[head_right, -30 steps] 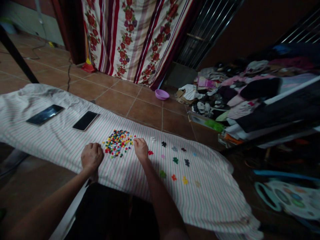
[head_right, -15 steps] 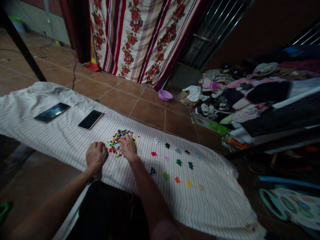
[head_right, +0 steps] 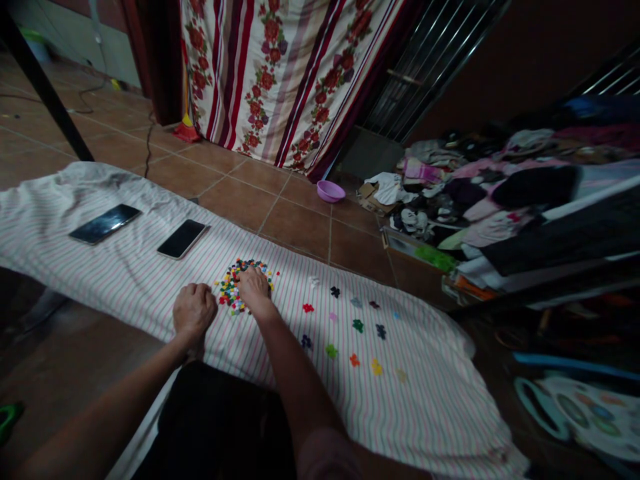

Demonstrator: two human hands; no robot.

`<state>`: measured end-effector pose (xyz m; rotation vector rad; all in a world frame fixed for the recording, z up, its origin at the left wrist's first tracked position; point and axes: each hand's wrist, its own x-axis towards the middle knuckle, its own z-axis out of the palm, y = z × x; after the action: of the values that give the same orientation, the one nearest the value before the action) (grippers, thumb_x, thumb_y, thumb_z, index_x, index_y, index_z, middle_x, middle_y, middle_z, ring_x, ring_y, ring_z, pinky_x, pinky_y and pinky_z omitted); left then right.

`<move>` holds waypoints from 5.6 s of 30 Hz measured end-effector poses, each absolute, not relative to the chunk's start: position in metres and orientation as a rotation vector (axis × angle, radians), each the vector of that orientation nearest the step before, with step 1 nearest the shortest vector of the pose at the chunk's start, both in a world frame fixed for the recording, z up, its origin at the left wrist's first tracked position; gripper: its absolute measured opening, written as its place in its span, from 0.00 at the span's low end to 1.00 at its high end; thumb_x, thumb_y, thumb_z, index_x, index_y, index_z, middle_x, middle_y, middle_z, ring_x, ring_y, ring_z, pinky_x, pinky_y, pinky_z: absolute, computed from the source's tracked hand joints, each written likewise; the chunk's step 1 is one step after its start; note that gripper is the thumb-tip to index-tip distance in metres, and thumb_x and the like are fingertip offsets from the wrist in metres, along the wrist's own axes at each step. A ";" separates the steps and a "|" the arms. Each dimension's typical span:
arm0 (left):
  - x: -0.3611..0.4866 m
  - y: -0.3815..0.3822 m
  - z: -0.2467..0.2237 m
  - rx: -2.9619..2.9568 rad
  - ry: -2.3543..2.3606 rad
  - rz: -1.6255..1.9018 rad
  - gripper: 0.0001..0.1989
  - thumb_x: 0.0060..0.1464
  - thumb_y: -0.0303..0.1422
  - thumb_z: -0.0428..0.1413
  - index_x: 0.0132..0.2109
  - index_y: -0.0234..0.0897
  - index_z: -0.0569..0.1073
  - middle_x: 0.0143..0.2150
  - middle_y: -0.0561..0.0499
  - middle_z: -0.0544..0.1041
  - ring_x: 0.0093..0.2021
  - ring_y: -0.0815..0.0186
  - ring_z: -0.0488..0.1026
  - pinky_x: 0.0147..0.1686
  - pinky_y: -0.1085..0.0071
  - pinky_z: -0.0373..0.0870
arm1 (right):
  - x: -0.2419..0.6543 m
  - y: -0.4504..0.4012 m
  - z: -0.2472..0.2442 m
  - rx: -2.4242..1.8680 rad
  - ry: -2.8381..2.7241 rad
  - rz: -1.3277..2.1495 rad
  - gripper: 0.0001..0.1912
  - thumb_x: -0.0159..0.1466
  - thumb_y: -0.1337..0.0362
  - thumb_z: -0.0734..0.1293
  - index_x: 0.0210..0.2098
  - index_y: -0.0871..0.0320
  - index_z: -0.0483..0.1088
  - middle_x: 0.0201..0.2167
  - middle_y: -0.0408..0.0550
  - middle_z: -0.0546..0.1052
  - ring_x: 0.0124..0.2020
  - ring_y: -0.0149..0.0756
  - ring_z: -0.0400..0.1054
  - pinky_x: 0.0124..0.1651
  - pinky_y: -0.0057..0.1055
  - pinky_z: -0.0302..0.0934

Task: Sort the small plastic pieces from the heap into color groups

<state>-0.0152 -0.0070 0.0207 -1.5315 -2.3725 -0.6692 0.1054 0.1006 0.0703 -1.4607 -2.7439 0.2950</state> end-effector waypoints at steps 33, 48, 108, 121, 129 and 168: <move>-0.009 -0.004 0.035 -1.588 -2.507 -0.479 0.15 0.60 0.33 0.41 0.40 0.32 0.70 0.37 0.39 0.70 0.42 0.54 0.65 0.37 0.61 0.56 | 0.185 0.094 0.031 -1.273 -1.903 0.748 0.05 0.55 0.65 0.63 0.32 0.55 0.69 0.26 0.40 0.74 0.28 0.31 0.69 0.34 0.28 0.66; -0.007 -0.006 0.040 -1.504 -2.424 -0.536 0.14 0.56 0.36 0.44 0.42 0.34 0.69 0.47 0.36 0.69 0.57 0.47 0.61 0.52 0.51 0.59 | 0.289 0.099 0.046 -1.451 -1.763 0.416 0.13 0.53 0.67 0.61 0.35 0.56 0.75 0.30 0.45 0.74 0.29 0.33 0.66 0.37 0.30 0.65; -0.011 -0.001 0.029 -1.517 -2.442 -0.593 0.16 0.61 0.32 0.40 0.42 0.31 0.71 0.47 0.36 0.72 0.58 0.47 0.62 0.56 0.51 0.58 | 0.265 0.143 0.041 -1.359 -2.059 0.218 0.15 0.62 0.68 0.58 0.37 0.55 0.77 0.36 0.49 0.78 0.40 0.38 0.70 0.48 0.35 0.63; -0.009 0.000 0.030 -1.514 -2.440 -0.647 0.15 0.60 0.32 0.41 0.42 0.32 0.71 0.47 0.36 0.72 0.58 0.47 0.62 0.56 0.50 0.57 | 0.164 0.136 0.038 -1.197 -2.299 0.359 0.14 0.66 0.67 0.60 0.43 0.54 0.77 0.39 0.49 0.77 0.42 0.37 0.67 0.50 0.32 0.60; -0.009 0.000 0.029 -1.526 -2.445 -0.640 0.15 0.59 0.31 0.42 0.43 0.31 0.71 0.49 0.35 0.72 0.60 0.46 0.61 0.57 0.49 0.56 | 0.131 0.150 0.046 -1.447 -2.400 0.385 0.16 0.67 0.65 0.59 0.49 0.53 0.75 0.43 0.51 0.74 0.47 0.39 0.64 0.53 0.32 0.57; -0.008 0.000 0.028 -1.527 -2.430 -0.642 0.14 0.58 0.31 0.43 0.42 0.31 0.71 0.48 0.35 0.72 0.61 0.46 0.60 0.58 0.48 0.55 | 0.107 0.168 0.048 -1.551 -2.231 0.540 0.12 0.61 0.69 0.60 0.39 0.54 0.75 0.38 0.46 0.79 0.40 0.35 0.71 0.45 0.28 0.61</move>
<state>-0.0082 0.0000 0.0279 -1.5271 -2.4296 -0.6417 0.1066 0.1676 0.0484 -1.5508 -2.2311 0.5399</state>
